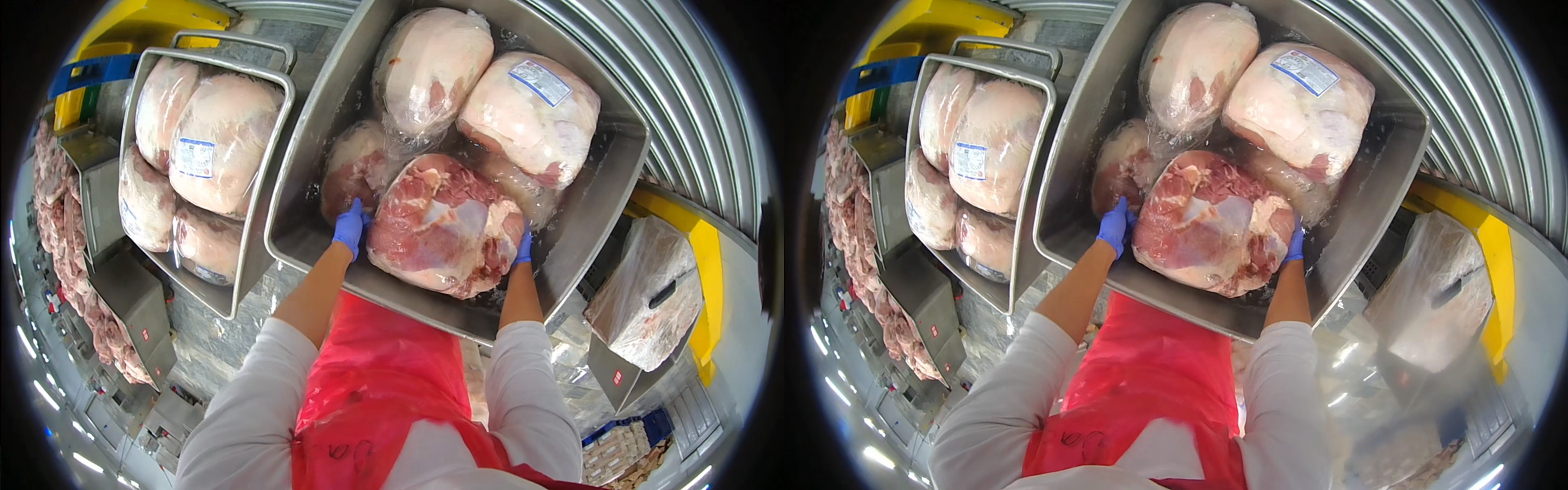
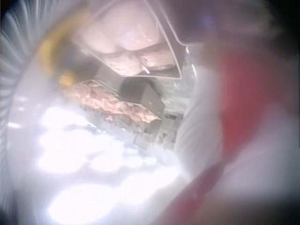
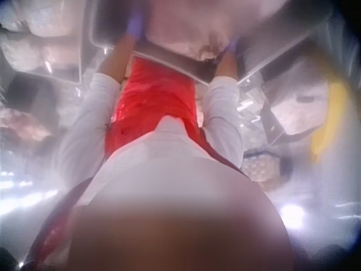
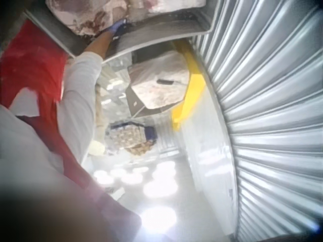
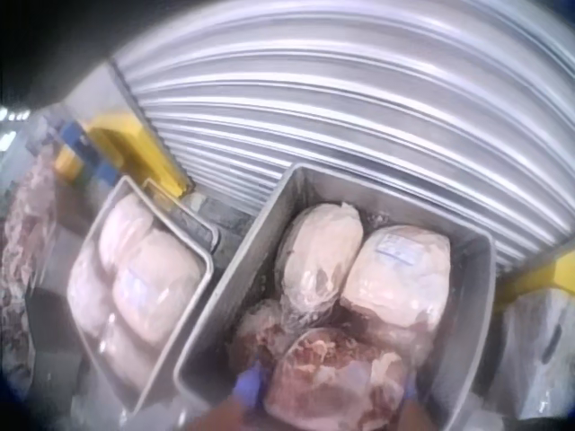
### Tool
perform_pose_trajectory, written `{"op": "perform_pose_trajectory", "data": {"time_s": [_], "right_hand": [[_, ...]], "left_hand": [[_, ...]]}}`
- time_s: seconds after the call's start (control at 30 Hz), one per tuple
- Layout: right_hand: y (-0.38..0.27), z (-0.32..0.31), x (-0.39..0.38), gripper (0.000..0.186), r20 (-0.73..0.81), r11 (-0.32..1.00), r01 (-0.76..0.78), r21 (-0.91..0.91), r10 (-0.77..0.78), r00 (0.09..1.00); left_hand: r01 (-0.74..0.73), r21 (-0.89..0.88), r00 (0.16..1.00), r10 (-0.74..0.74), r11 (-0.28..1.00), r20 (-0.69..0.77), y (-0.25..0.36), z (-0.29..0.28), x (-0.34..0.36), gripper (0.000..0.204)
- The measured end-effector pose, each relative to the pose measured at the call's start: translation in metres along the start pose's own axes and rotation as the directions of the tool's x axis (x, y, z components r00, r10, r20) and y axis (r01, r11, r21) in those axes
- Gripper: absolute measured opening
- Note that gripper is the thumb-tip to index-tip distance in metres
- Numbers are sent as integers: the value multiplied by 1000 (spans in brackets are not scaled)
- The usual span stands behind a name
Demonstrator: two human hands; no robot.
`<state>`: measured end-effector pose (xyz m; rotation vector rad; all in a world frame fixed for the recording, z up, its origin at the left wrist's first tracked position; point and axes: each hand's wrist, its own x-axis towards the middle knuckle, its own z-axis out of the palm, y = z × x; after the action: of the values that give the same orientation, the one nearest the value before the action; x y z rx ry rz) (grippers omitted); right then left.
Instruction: The person removes vacuum-sealed packages of meat from a metal bin, opens the plastic, and places the meat into another bin. The person repeats this process for multiple packages, handling each one individually.
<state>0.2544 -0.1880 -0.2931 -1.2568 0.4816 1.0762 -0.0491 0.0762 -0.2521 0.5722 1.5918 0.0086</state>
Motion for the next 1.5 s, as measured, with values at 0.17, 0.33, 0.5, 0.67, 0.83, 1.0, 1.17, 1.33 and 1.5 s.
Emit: {"op": "perform_pose_trajectory", "data": {"time_s": [0.17,0.33,0.5,0.67,0.83,1.0,1.17,1.33,1.5], "right_hand": [[-11,-13,2,46,-27,999,-33,-34,32,999],[-10,-32,9,44,-54,998,-62,-11,61,997],[-8,-43,15,43,-73,996,-87,7,87,994],[-6,-47,21,42,-82,996,-94,7,94,992],[-14,-54,15,41,-101,997,-70,-23,67,993],[-74,-60,-8,40,-183,985,67,-156,-96,979],[-179,-14,-42,39,-162,899,257,-355,-330,930],[-238,78,-97,38,45,764,369,-530,-409,912],[-228,173,-140,37,370,587,414,-696,-202,907]], "left_hand": [[-37,64,992,29,997,121,-65,17,42,41],[483,-129,778,-358,866,516,-39,42,6,45],[556,-42,617,-378,830,690,-20,38,-6,51],[567,-27,618,-404,823,674,9,58,-15,60],[360,-87,721,-218,929,658,28,57,-52,64],[243,-256,706,10,936,708,44,47,-121,61],[68,-483,659,324,873,679,46,14,-226,60],[194,-718,673,441,668,593,-16,-41,-284,56],[205,-886,732,535,416,421,-100,-50,-304,61]]}}
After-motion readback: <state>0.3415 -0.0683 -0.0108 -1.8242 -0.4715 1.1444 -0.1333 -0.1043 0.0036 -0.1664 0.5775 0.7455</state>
